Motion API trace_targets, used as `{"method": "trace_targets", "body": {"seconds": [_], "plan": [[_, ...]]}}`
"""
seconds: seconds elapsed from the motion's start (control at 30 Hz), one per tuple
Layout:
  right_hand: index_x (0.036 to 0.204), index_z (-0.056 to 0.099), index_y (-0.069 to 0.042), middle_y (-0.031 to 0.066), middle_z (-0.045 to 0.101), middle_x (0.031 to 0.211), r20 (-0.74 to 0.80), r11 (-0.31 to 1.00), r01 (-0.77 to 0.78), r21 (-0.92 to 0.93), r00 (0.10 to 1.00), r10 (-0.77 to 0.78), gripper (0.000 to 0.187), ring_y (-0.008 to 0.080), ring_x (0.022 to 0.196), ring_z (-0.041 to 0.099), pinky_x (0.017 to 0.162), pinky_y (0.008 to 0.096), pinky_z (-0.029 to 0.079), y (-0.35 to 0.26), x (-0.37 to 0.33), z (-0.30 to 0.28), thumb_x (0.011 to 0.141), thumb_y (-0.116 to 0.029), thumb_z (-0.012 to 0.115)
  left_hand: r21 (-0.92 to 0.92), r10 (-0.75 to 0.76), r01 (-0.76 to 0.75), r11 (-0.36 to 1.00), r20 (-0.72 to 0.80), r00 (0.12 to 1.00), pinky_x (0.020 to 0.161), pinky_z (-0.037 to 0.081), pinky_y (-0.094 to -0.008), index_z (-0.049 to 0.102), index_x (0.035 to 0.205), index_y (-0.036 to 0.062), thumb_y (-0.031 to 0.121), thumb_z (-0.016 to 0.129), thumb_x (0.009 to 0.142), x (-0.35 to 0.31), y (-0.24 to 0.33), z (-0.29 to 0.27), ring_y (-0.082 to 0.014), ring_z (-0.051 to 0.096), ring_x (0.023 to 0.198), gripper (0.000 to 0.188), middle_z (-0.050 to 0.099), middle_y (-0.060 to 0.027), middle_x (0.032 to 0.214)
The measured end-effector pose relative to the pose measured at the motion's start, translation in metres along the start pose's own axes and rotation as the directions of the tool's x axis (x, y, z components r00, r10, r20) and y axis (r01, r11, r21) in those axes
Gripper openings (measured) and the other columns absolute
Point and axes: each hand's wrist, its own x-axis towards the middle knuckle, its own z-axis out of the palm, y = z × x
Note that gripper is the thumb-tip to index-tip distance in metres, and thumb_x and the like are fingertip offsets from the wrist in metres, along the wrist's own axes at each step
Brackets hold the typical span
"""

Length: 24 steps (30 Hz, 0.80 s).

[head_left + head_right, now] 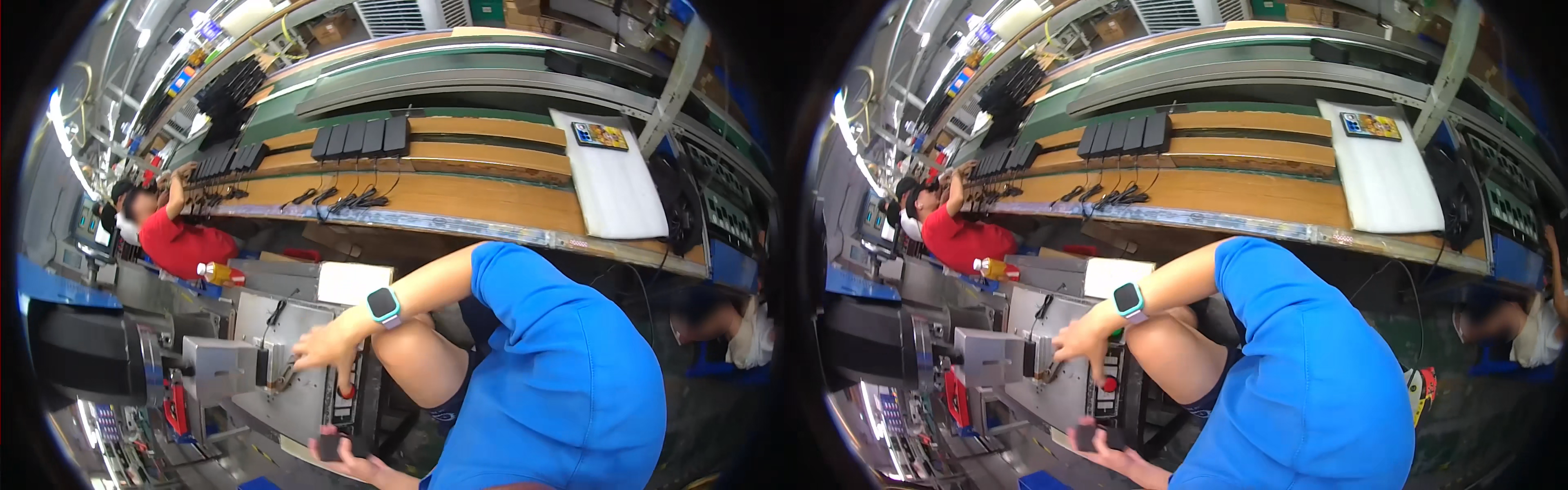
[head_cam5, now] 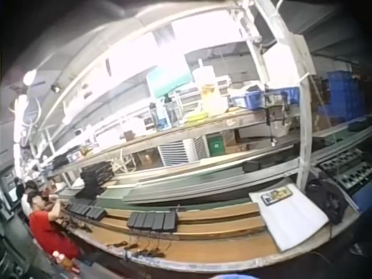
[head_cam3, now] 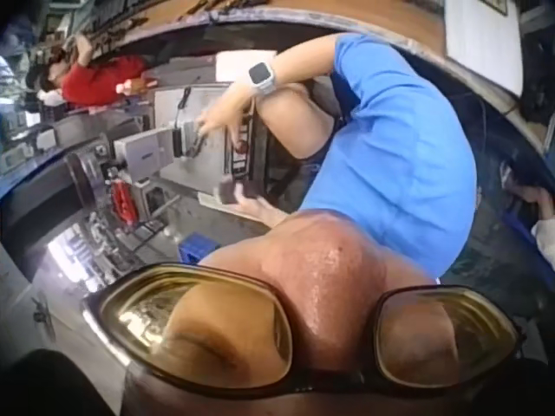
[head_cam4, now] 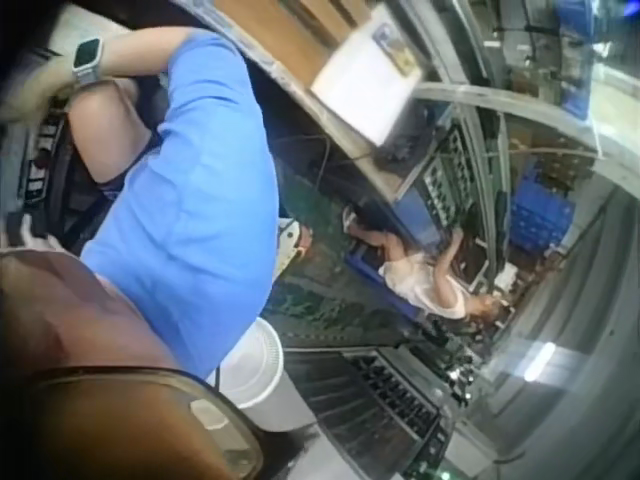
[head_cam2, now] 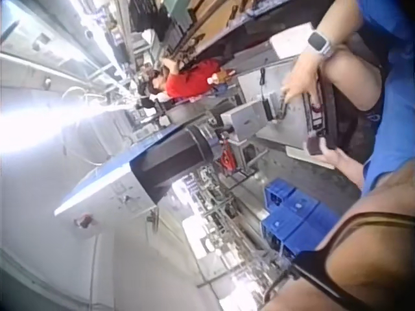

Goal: Operate an industrial press machine to process or test electronic component housings.

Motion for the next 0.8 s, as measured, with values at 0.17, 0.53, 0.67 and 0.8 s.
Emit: {"method": "trace_targets", "body": {"seconds": [0.17, 0.53, 0.67, 0.8], "plan": [[0.128, 0.052, -0.002, 0.0202, 0.058, 0.114, -0.185, 0.336, 0.219, 0.916, 0.974, -0.131, 0.069, 0.0288, 0.108, 0.059, 0.091, 0.0439, 0.048, -0.042, -0.002, -0.02, 0.084, -0.051, 0.073, -0.095, 0.192, -0.173, 0.98, 0.276, 0.942, 0.113, 0.031, -0.0477, 0.024, 0.151, 0.0008, 0.037, 0.05, 0.096, 0.057, 0.061, 0.082, -0.0357, 0.043, 0.135, 0.07, 0.042, -0.0254, 0.148], [0.119, 0.059, -0.005, 0.0203, 0.061, 0.107, -0.742, 0.279, -0.959, -0.042, 0.217, 0.634, 0.049, 0.0388, 0.106, 0.058, 0.091, 0.0465, 0.049, 0.162, -0.358, -0.189, 0.079, -0.028, 0.077, 0.089, -0.002, -0.098, 0.991, 0.751, 0.661, 0.114, 0.026, -0.0505, 0.026, 0.151, -0.0004, 0.045, 0.057, 0.093, -0.017, 0.016, 0.112, -0.0374, 0.036, 0.14, 0.08, 0.038, -0.024, 0.15], [0.119, 0.062, -0.01, 0.0208, 0.06, 0.106, -0.857, -0.274, -0.955, -0.111, -0.047, 0.513, 0.049, 0.0409, 0.106, 0.057, 0.083, 0.0497, 0.048, 0.172, -0.533, -0.168, 0.077, -0.03, 0.079, 0.231, 0.096, -0.428, 0.874, 0.78, 0.618, 0.113, 0.028, -0.0527, 0.031, 0.149, -0.001, 0.043, 0.062, 0.089, -0.031, 0.008, 0.119, -0.0433, 0.036, 0.137, 0.08, 0.034, -0.0263, 0.151], [0.129, 0.059, -0.013, 0.0253, 0.058, 0.118, -0.68, -0.567, -0.822, 0.048, -0.443, 0.584, 0.061, 0.0426, 0.119, 0.052, 0.095, 0.0487, 0.046, 0.141, -0.616, -0.15, 0.081, -0.047, 0.074, 0.202, 0.094, -0.384, 0.901, 0.774, 0.626, 0.112, 0.029, -0.0542, 0.034, 0.147, 0.0001, 0.043, 0.063, 0.088, -0.032, -0.009, 0.121, -0.0476, 0.036, 0.134, 0.079, 0.033, -0.0283, 0.149]]}}
